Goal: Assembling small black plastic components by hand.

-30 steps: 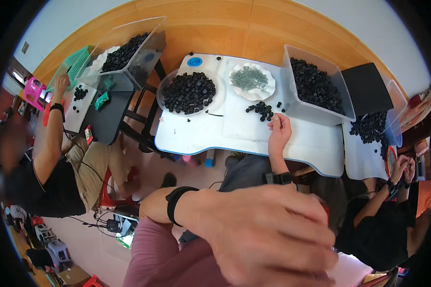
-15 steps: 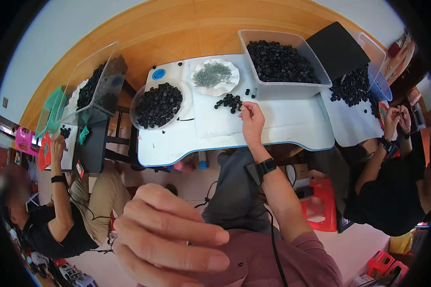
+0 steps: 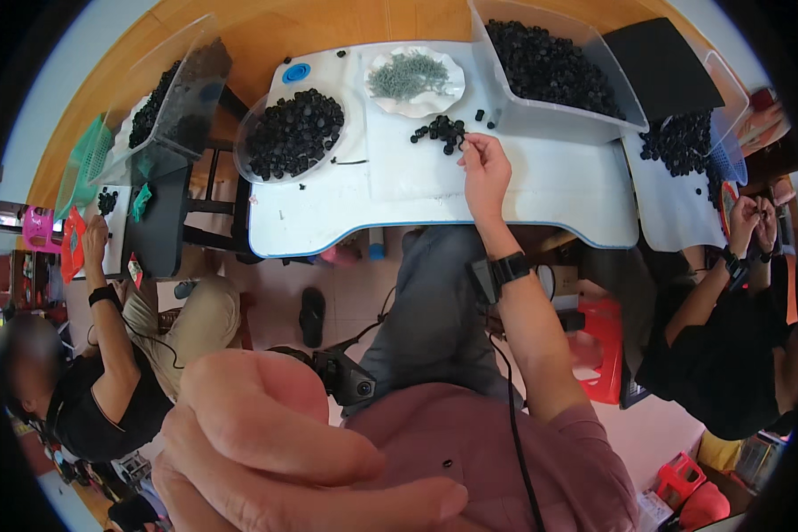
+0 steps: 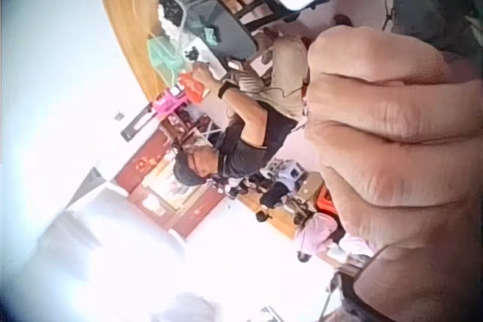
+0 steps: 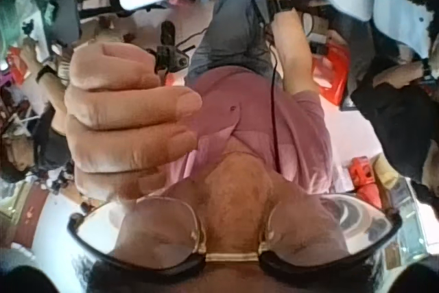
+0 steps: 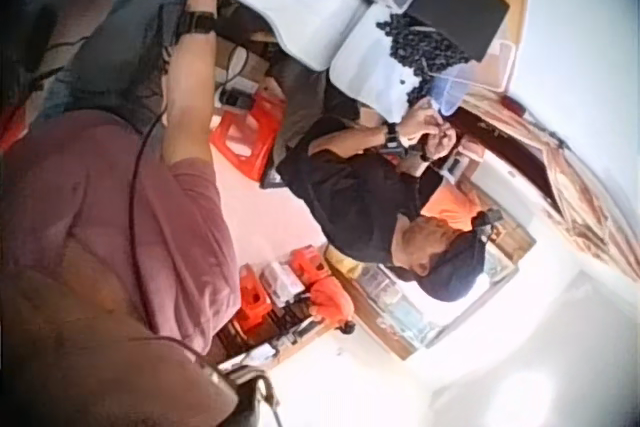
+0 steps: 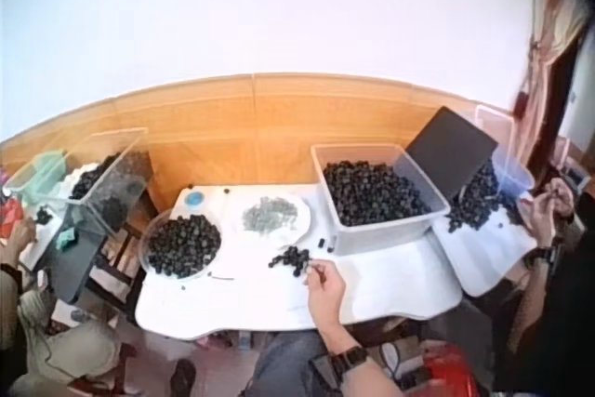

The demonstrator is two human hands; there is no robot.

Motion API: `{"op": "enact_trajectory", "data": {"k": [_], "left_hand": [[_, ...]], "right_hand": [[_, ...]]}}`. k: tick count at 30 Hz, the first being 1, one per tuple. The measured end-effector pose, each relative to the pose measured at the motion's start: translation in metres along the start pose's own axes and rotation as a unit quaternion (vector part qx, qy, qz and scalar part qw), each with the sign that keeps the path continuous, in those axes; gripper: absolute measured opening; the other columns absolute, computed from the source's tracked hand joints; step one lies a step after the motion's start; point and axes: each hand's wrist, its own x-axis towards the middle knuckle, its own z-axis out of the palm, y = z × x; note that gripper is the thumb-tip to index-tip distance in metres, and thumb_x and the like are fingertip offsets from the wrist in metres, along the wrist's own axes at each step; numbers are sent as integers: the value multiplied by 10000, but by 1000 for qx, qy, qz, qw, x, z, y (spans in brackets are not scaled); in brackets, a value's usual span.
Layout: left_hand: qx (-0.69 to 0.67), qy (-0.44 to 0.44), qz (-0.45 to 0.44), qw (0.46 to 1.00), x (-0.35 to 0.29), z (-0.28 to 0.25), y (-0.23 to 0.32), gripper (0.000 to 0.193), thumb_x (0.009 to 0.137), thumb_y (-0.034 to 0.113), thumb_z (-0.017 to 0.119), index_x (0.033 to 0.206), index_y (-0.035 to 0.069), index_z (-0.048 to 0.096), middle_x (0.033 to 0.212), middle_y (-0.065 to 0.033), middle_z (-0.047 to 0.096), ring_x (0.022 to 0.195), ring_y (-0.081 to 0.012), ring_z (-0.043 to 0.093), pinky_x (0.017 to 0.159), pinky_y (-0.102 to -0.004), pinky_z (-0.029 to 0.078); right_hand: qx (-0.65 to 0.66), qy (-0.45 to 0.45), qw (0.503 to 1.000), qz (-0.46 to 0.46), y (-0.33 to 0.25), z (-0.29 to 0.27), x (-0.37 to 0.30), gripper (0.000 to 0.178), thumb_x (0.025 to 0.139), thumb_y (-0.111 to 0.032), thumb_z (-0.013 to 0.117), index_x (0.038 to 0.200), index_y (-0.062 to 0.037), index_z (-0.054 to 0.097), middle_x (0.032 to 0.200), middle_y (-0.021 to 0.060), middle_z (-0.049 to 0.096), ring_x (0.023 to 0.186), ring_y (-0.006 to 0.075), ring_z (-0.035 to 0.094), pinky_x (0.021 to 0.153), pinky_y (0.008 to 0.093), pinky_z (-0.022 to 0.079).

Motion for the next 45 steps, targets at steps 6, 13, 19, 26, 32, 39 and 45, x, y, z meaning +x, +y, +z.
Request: {"op": "enact_trajectory", "data": {"k": [6, 13, 19, 26, 32, 39, 45], "left_hand": [[37, -19, 63, 997, -9, -8, -26, 137, 976, 273, 595, 954, 141, 625, 926, -26, 706, 804, -210, 719, 645, -310, 474], [125, 53, -342, 930, -83, 24, -185, 348, 961, 247, 645, 741, -18, 696, 647, -71, 643, 583, -166, 598, 575, -296, 456], [306, -7, -406, 861, -165, 25, -280, 367, 912, 360, 698, 783, 16, 706, 669, -140, 652, 572, -283, 621, 563, -385, 477], [323, 4, -401, 857, -168, 32, -286, 355, 902, 347, 701, 764, 20, 700, 696, -151, 667, 624, -341, 644, 592, -423, 491], [326, -2, -411, 851, -166, 33, -285, 344, 906, 338, 687, 743, 34, 684, 702, -154, 658, 655, -353, 653, 611, -448, 501], [319, 10, -416, 851, -165, 34, -287, 336, 910, 336, 682, 754, 39, 691, 701, -151, 662, 650, -353, 652, 607, -445, 502], [315, 30, -413, 854, -169, 33, -289, 348, 910, 338, 700, 778, 17, 707, 677, -144, 666, 584, -306, 634, 569, -399, 482]], "right_hand": [[19, -21, 1000, -9, -6, 13, -6, 112, 953, -38, 621, 1043, 25, 642, 840, 31, 656, 677, 72, 576, 618, 216, 461], [7, -43, 999, 6, -11, 6, -14, 102, 942, -30, 632, 1027, 18, 661, 802, 16, 650, 689, 65, 570, 633, 228, 476], [-131, -80, 984, -89, -35, 23, 9, 127, 912, -37, 656, 1029, 7, 675, 846, 68, 676, 719, 130, 623, 670, 261, 504], [-355, -241, 889, -162, -47, 60, 110, 237, 811, -40, 679, 1046, -31, 710, 985, 168, 702, 903, 327, 693, 841, 387, 549], [-390, -279, 862, -167, -7, 88, 128, 251, 774, -28, 679, 1013, -89, 727, 1079, 170, 668, 1045, 358, 644, 909, 424, 519], [-406, -277, 857, -152, 10, 85, 141, 167, 786, -46, 657, 922, -85, 745, 915, 176, 687, 955, 367, 672, 857, 429, 538], [-320, -220, 906, -167, -8, 86, 146, 118, 793, -69, 657, 855, -60, 757, 827, 173, 725, 792, 353, 709, 755, 431, 562]]}}
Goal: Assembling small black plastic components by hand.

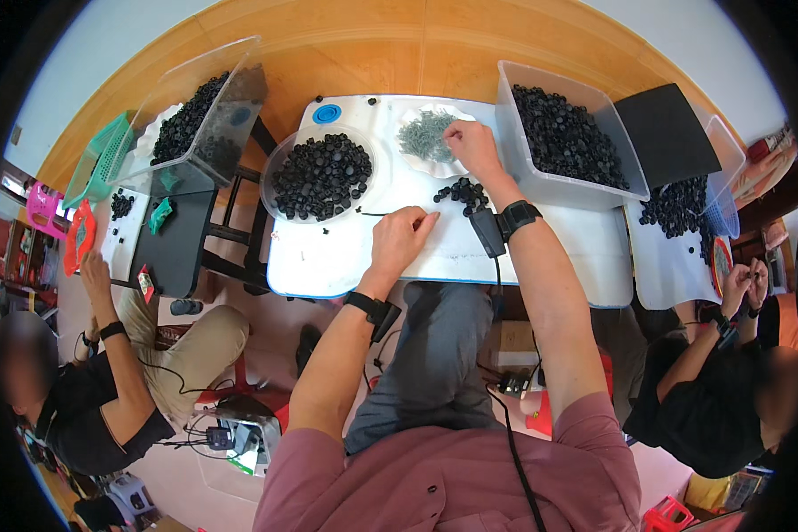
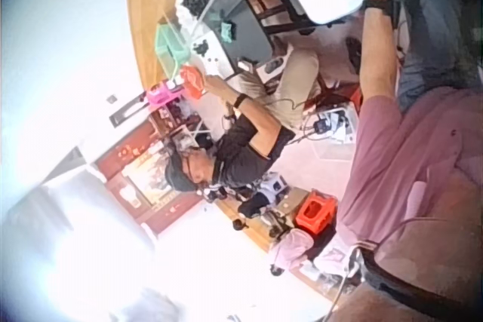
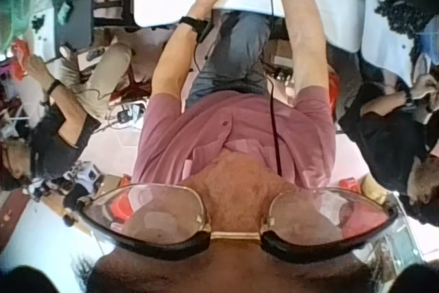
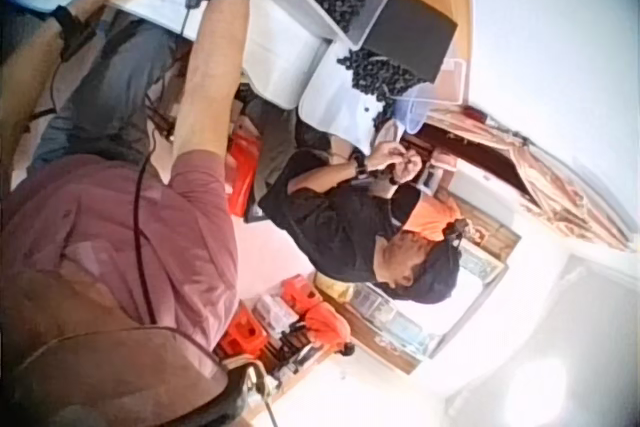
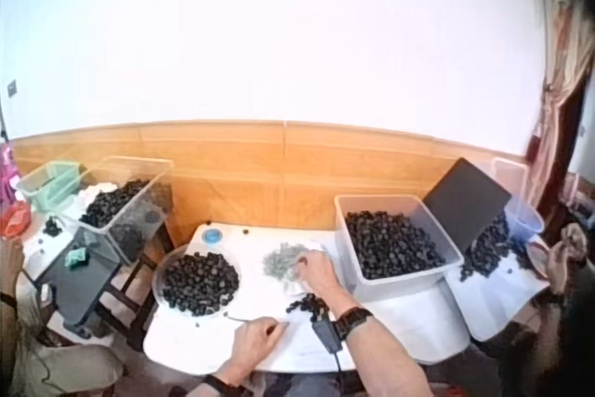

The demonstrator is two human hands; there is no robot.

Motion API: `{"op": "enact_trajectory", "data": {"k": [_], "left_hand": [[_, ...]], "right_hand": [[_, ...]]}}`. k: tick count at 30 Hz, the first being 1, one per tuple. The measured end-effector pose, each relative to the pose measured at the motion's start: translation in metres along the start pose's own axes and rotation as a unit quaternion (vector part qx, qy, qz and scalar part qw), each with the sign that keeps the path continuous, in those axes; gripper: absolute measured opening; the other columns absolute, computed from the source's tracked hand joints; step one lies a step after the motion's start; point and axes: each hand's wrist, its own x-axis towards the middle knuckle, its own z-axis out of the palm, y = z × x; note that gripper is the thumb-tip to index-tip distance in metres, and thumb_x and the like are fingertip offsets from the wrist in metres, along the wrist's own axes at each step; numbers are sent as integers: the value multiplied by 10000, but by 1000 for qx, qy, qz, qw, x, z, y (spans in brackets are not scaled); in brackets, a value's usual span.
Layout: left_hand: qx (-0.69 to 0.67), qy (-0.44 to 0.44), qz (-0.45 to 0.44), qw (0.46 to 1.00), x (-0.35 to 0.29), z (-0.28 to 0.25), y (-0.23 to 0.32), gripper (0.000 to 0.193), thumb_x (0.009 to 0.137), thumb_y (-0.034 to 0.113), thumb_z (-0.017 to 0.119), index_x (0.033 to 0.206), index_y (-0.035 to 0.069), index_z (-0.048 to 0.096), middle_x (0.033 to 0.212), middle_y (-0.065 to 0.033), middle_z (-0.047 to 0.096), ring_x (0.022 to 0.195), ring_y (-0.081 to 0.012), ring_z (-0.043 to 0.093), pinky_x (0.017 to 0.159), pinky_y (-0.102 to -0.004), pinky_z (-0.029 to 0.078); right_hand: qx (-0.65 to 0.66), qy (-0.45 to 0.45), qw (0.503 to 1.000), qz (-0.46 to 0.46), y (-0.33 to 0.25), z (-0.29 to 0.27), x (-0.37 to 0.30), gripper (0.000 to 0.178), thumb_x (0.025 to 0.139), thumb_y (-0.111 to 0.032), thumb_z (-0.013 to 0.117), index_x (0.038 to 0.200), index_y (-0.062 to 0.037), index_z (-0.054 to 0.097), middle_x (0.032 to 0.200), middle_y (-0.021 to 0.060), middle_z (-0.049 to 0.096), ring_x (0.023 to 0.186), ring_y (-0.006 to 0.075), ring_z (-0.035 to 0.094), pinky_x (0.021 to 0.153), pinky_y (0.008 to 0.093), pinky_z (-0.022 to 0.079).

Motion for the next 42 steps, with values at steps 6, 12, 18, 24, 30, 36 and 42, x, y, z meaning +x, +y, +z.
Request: {"op": "enact_trajectory", "data": {"k": [6, 12, 18, 24, 30, 36, 42], "left_hand": [[2, -7, -11, 1000, 0, 0, -2, 358, 914, 347, 696, 793, 10, 713, 680, -145, 671, 584, -295, 638, 571, -394, 485], [-16, -7, -13, 1000, 2, 1, 0, 360, 915, 348, 691, 804, 7, 716, 680, -150, 671, 581, -299, 635, 573, -394, 486], [-18, -12, -25, 999, 1, -1, 1, 364, 913, 354, 690, 804, 7, 716, 670, -151, 665, 582, -304, 634, 576, -395, 486], [-25, -7, -25, 999, 1, -1, 1, 354, 908, 343, 695, 796, 7, 715, 678, -152, 668, 584, -305, 635, 576, -394, 486], [-29, -7, -21, 999, 1, -4, 0, 347, 903, 332, 698, 799, 2, 715, 686, -155, 672, 597, -308, 643, 585, -393, 491], [-32, -18, -33, 999, 1, -5, 3, 348, 911, 338, 686, 791, 12, 712, 705, -160, 674, 630, -334, 651, 605, -415, 498], [-28, -15, -31, 999, 0, -5, 1, 347, 915, 346, 684, 803, 19, 718, 710, -155, 679, 638, -330, 655, 611, -413, 502]], "right_hand": [[-22, -48, 997, 63, -9, -7, 1, 138, 820, -116, 663, 895, -82, 773, 868, 172, 733, 827, 343, 713, 784, 423, 561], [-65, -44, 994, 79, -4, -5, 2, 173, 827, -107, 640, 931, -123, 777, 950, 148, 743, 910, 327, 709, 831, 424, 555], [-110, -165, 976, 88, -13, -1, 7, 175, 798, -128, 669, 943, -142, 764, 983, 116, 742, 960, 312, 700, 842, 433, 550], [-174, -149, 968, 103, -20, 14, 2, 208, 786, -143, 689, 990, -151, 727, 1102, 107, 697, 1062, 319, 662, 891, 451, 531], [-108, -96, 985, 90, -13, 11, -1, 202, 776, -122, 724, 974, -94, 753, 944, 121, 743, 922, 288, 709, 822, 398, 556], [-67, -66, 994, 58, 1, 6, -5, 197, 837, -92, 619, 972, -115, 761, 923, 165, 736, 905, 366, 698, 838, 447, 549], [-45, -30, 998, 35, 1, 0, -13, 218, 849, -82, 609, 1019, -49, 742, 861, 157, 741, 764, 267, 718, 745, 377, 559]]}}
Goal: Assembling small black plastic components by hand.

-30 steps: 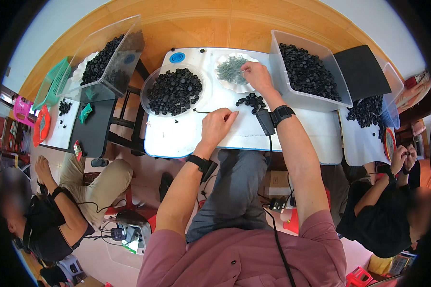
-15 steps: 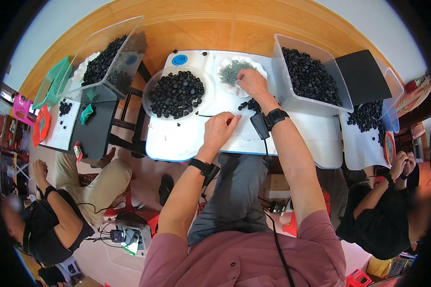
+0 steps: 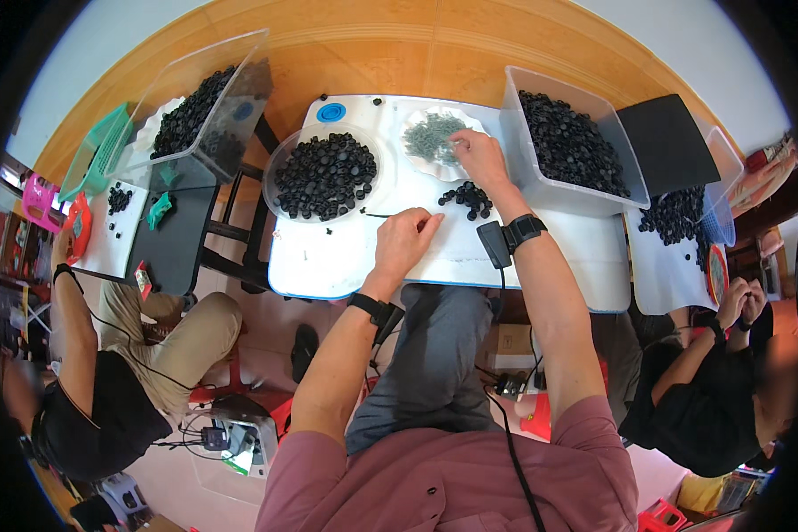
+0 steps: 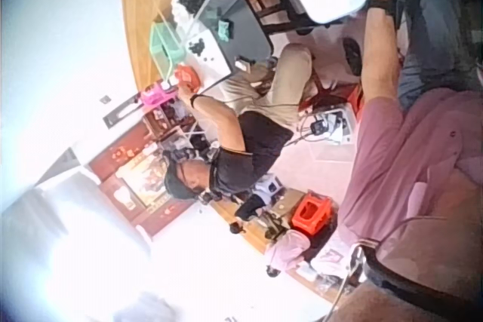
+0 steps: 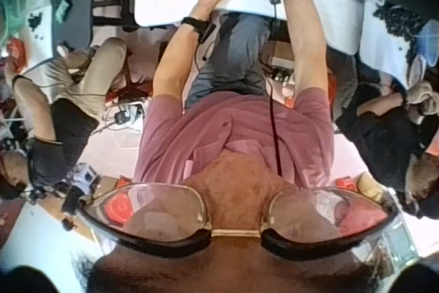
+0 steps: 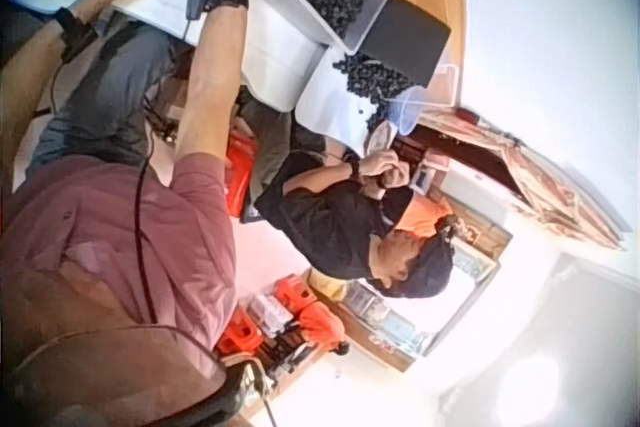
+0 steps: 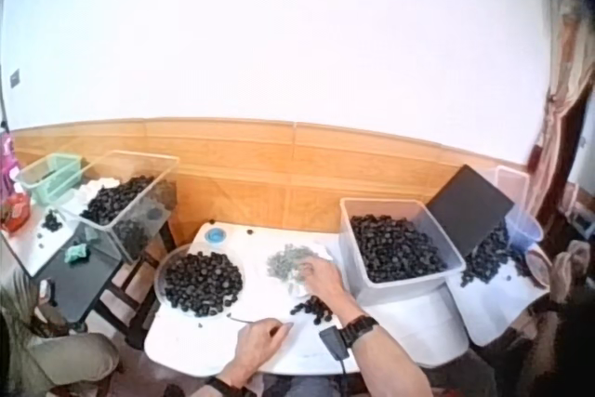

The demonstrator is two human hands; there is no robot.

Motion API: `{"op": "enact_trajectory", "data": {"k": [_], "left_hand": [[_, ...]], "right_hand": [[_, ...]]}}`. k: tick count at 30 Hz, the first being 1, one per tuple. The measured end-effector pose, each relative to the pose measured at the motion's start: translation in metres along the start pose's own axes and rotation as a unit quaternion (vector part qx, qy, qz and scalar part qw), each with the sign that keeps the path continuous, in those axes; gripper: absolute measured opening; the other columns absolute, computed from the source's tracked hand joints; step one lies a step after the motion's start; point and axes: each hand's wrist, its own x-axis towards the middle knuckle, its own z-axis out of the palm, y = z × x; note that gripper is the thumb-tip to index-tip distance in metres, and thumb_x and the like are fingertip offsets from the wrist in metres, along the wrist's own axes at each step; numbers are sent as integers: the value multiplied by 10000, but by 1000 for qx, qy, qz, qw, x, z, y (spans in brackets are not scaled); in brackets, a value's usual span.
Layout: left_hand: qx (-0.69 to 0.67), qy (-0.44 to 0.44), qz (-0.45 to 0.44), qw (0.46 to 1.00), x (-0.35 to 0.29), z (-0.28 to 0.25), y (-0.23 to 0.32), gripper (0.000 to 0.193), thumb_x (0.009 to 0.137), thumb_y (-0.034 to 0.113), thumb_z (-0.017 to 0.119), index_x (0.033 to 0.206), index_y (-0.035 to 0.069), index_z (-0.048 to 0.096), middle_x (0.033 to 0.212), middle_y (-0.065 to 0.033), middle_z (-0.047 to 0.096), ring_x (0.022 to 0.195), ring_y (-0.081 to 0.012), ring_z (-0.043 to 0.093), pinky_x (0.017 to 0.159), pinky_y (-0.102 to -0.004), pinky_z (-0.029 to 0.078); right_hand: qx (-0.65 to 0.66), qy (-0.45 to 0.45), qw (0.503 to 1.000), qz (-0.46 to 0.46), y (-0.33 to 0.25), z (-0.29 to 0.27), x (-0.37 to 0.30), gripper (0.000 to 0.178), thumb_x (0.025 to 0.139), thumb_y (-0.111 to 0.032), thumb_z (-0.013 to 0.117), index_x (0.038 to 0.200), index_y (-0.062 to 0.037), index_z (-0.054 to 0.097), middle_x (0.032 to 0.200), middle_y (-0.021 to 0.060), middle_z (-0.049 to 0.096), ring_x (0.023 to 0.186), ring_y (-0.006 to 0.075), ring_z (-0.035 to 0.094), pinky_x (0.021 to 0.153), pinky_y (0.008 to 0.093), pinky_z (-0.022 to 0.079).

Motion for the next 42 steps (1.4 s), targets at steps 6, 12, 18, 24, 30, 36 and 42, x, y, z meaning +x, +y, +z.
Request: {"op": "enact_trajectory", "data": {"k": [6, 12, 18, 24, 30, 36, 42], "left_hand": [[7, 2, 0, 1000, 1, 4, 1, 351, 914, 351, 693, 827, 13, 725, 696, -147, 681, 608, -298, 649, 597, -386, 499], [2, 9, -1, 1000, 1, 6, -1, 324, 918, 327, 692, 844, 13, 726, 687, -142, 676, 595, -274, 641, 591, -371, 498], [-38, 14, 5, 999, -1, 4, 4, 222, 891, 227, 727, 1060, 85, 737, 801, -73, 709, 589, -159, 611, 582, -314, 494], [28, -30, 93, 995, -2, 7, -5, 234, 876, 207, 731, 1091, 115, 737, 914, -51, 719, 665, -182, 652, 630, -310, 519], [49, -22, 101, 993, -3, 7, 2, 239, 885, 196, 714, 1109, 111, 723, 892, -58, 697, 703, -228, 665, 648, -345, 522], [94, 6, -52, 994, 10, 22, 27, 333, 883, 267, 712, 1178, 113, 699, 837, -88, 698, 723, -285, 674, 677, -417, 525], [152, 28, -69, 986, 20, 27, 31, 284, 883, 280, 712, 1108, 109, 733, 832, -115, 720, 743, -312, 692, 685, -428, 529]], "right_hand": [[65, -3, 997, 37, 4, -11, -6, 277, 848, -68, 618, 1108, -14, 699, 834, 124, 742, 661, 187, 689, 656, 336, 558], [188, -12, 979, 76, -17, -30, -28, 207, 856, -67, 650, 1048, 0, 685, 829, 134, 719, 753, 214, 702, 695, 330, 546], [199, -28, 979, 20, -35, -27, -116, 191, 875, -44, 645, 1058, -6, 606, 828, 92, 705, 708, 193, 673, 640, 314, 527], [186, -17, 982, 28, -34, -17, -162, 199, 867, -26, 638, 1062, -29, 600, 855, 134, 711, 759, 300, 697, 673, 369, 534], [125, 48, 991, -13, -27, -25, -167, 201, 863, 4, 626, 1060, -36, 641, 848, 128, 680, 747, 308, 676, 669, 386, 526], [113, 85, 989, -42, -9, -29, -169, 204, 868, 12, 610, 1040, -48, 701, 864, 141, 656, 722, 315, 647, 670, 377, 514], [166, 104, 980, 28, -6, -28, -169, 163, 869, -7, 629, 1007, -31, 711, 862, 144, 692, 693, 261, 662, 653, 336, 514]]}}
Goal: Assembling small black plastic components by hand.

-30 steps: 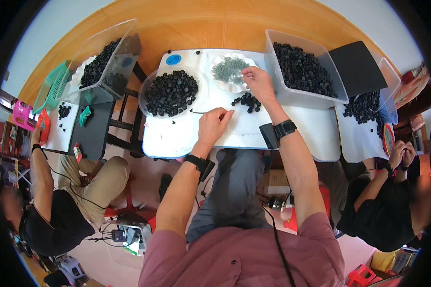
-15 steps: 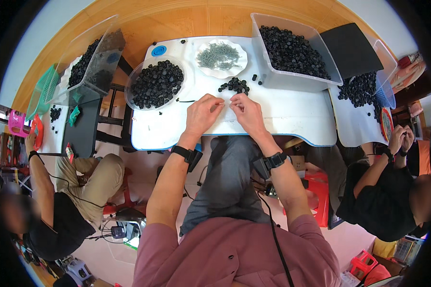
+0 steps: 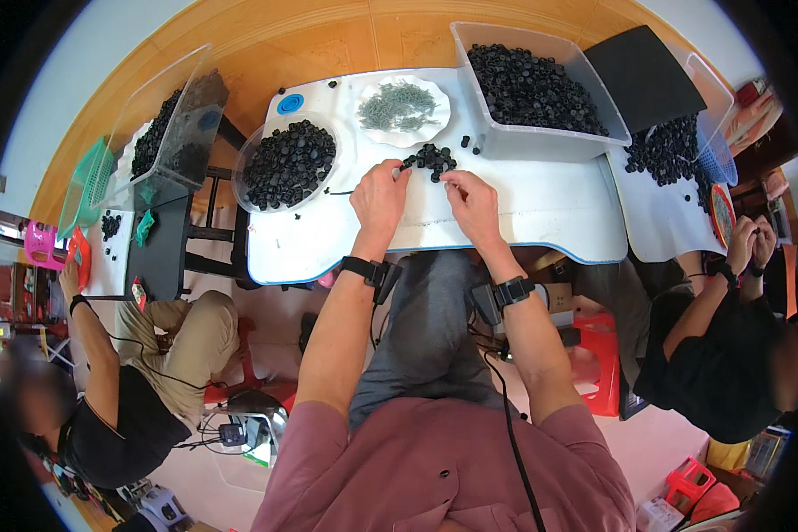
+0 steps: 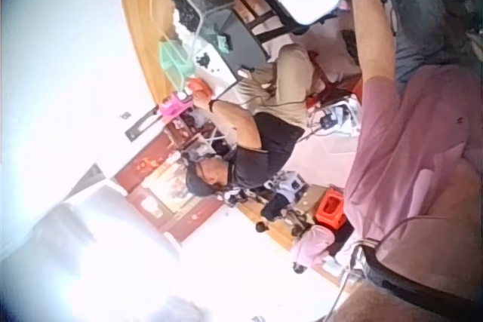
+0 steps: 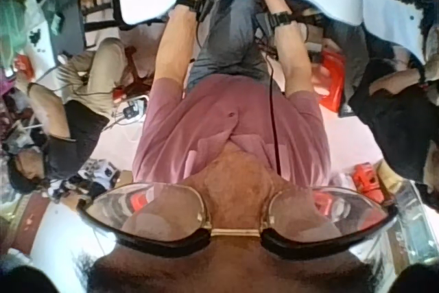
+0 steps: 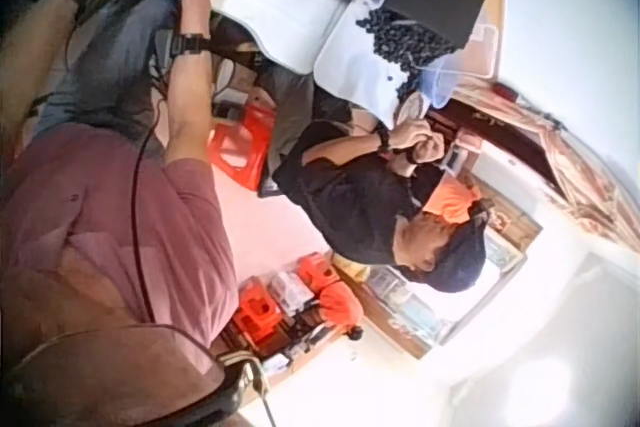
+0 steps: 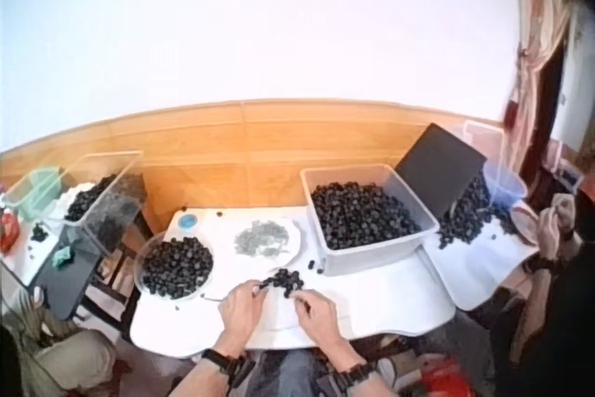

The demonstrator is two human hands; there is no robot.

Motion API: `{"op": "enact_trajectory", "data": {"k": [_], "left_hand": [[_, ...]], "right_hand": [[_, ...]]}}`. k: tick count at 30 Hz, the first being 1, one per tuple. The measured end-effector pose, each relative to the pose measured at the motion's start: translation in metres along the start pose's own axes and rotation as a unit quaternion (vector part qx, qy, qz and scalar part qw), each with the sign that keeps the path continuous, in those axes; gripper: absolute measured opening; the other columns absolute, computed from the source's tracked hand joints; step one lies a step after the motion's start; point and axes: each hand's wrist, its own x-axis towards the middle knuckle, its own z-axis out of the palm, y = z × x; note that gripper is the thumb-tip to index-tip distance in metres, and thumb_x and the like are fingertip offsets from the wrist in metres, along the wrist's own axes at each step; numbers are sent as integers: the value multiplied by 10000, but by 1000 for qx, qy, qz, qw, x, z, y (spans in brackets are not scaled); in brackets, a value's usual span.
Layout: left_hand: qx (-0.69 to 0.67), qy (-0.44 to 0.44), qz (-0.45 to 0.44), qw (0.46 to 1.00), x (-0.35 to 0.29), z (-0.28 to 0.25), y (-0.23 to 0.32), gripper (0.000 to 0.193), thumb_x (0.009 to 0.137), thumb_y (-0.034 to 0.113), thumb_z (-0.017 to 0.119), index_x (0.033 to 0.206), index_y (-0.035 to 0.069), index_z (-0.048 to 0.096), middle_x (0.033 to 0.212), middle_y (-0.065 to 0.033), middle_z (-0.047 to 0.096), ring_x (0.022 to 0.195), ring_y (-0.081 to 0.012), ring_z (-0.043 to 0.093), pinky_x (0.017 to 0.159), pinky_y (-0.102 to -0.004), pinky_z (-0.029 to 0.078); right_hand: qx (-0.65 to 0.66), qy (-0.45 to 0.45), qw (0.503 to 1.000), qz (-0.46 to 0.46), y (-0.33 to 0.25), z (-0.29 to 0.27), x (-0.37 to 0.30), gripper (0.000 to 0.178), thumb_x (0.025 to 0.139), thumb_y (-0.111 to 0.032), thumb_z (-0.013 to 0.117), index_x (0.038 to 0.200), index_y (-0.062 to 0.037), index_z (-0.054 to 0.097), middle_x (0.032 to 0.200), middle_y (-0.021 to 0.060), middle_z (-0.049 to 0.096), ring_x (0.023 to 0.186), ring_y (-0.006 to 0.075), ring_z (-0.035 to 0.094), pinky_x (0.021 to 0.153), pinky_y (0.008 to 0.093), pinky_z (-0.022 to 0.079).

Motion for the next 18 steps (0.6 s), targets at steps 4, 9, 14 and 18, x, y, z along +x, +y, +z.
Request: {"op": "enact_trajectory", "data": {"k": [4, 9, 14, 18], "left_hand": [[-82, -2, 45, 996, -7, 4, -1, 232, 857, 193, 728, 1055, 73, 735, 960, -134, 726, 799, -305, 696, 723, -426, 538], [-155, 11, 80, 985, -27, 15, 2, 239, 825, 126, 756, 1053, 58, 737, 839, -106, 708, 679, -222, 654, 662, -344, 529], [-193, -9, 166, 967, -32, 22, 7, 222, 819, 80, 738, 1038, 44, 727, 860, -122, 684, 696, -255, 647, 684, -368, 532], [-222, -20, 136, 965, -32, 21, 6, 217, 814, 77, 742, 1028, 42, 728, 856, -122, 684, 694, -244, 646, 668, -362, 532]], "right_hand": [[33, 11, 998, 46, 1, -1, -2, 133, 879, -41, 668, 1004, -25, 709, 846, 130, 719, 658, 185, 678, 621, 311, 519], [110, 19, 989, 93, 1, 1, -3, 133, 889, -51, 700, 1014, -9, 716, 813, 60, 712, 646, 102, 633, 607, 256, 513], [137, 15, 990, 45, 10, 1, -3, 131, 872, -29, 700, 997, -7, 732, 861, 83, 739, 696, 131, 662, 643, 263, 521], [115, -12, 993, 39, 6, 0, -2, 119, 870, -25, 699, 981, -9, 739, 883, 94, 739, 711, 140, 660, 656, 265, 521]]}}
